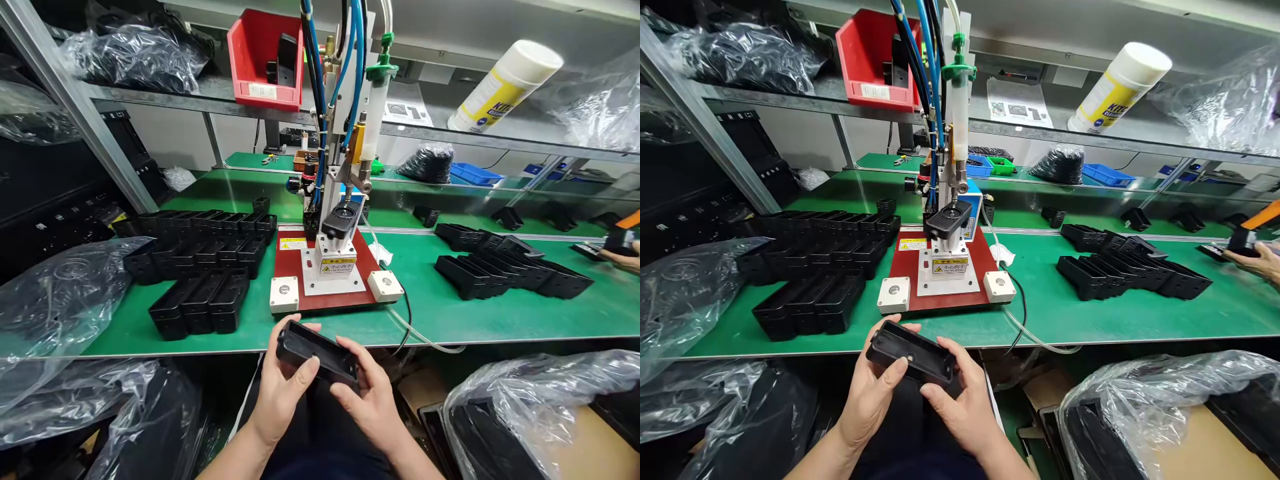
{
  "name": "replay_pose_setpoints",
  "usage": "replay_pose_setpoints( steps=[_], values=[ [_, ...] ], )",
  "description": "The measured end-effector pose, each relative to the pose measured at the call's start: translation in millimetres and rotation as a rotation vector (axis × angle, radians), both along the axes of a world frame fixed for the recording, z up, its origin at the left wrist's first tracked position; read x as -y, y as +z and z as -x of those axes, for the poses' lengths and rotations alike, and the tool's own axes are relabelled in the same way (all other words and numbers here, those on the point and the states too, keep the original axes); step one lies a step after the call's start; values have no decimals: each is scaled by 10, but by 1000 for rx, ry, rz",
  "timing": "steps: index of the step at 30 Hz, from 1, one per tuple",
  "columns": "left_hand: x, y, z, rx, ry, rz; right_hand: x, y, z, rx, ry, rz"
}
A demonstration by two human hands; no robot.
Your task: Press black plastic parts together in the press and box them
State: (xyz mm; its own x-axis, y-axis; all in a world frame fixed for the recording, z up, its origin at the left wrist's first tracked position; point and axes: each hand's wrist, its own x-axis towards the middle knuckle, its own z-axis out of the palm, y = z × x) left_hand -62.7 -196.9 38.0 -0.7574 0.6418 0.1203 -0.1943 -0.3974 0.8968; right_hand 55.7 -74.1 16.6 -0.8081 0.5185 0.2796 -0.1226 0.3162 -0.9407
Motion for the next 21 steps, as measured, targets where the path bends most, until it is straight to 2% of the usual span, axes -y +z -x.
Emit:
replay_pose_setpoints(
  steps=[4,15,18,21],
  values=[
    [26,-38,63,-9,12,39,0,-15,30,-3,-68,30],
    [11,-45,60,66,36,78,11,-24,76,-35,-96,112],
    [-5,-81,12,177,0,42,36,20,83,-46,-129,31],
    [-23,-74,-71,358,-42,4,84,127,95,-122,-192,-172]
  ],
)
